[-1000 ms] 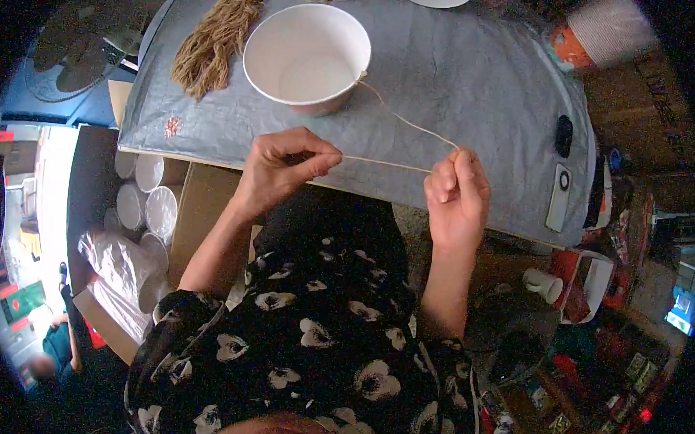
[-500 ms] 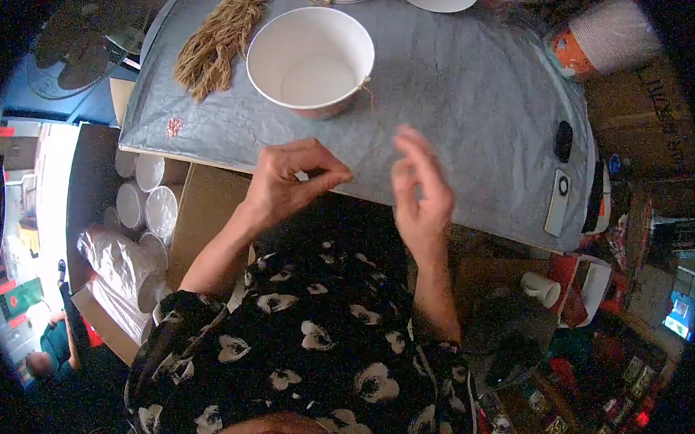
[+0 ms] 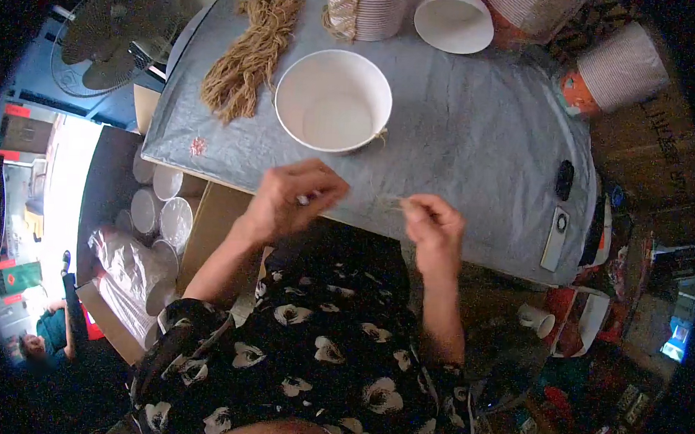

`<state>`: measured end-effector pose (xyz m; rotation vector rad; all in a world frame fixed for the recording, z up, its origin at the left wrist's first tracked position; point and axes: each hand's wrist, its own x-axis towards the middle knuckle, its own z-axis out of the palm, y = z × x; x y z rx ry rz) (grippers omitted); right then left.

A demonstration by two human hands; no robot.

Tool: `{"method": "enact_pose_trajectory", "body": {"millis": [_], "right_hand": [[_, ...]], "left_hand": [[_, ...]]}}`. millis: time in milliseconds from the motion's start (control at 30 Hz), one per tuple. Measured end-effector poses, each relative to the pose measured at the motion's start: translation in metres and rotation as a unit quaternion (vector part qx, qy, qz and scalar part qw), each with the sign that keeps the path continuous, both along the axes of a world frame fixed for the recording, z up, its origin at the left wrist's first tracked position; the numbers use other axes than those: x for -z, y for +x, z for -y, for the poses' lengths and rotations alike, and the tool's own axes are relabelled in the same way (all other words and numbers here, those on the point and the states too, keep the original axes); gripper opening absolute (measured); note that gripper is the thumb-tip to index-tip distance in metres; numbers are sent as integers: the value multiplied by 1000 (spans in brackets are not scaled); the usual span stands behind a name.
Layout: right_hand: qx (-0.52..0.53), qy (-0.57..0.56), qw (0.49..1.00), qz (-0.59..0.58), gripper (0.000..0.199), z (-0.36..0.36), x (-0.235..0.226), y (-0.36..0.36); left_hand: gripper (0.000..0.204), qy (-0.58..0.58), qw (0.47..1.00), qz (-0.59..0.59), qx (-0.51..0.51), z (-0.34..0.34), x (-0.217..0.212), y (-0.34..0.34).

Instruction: Attach string handles to paper buckets for packaging.

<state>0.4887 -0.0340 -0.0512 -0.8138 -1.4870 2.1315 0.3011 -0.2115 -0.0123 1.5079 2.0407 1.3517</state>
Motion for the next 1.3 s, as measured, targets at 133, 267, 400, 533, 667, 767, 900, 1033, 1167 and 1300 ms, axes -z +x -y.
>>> {"method": "enact_pose_trajectory", "body": {"millis": [133,267,400,533,667,767,900,1033,1167,1300], "right_hand": [[72,188,976,86,9,-52,-31,-2],[87,381,914,108,8,-101,-70,-28],[70,417,906,-9,8,-74,-128,-91],[-65,439,891,-95,11,-47,-136,-134],[-170,333,927,-12,14,-46,-108,-149],[-218,320,922,8,12,-42,-79,-157],[-284,309,905,76,10,-38,-66,-150],[-314,342,879,110,10,-38,-68,-142],[-332,340,875,96,10,-23,-73,-131],[-333,400,846,114,5,-7,-71,-129]], "left_hand": [[30,-38,969,-205,-136,30,-14,-52],[31,-58,952,-269,-132,27,-9,-72],[20,-66,964,-241,-85,-3,6,-38],[36,-65,985,-153,-50,-22,-21,-18],[51,-68,977,-196,-54,-9,-31,-73],[36,-75,966,-245,-40,-7,-24,-100],[30,-39,977,-210,-13,-5,-9,-86],[18,-49,989,-134,-41,14,7,-74],[27,-82,989,-113,-48,34,11,-55],[29,-83,991,-84,-57,39,13,-42]]}}
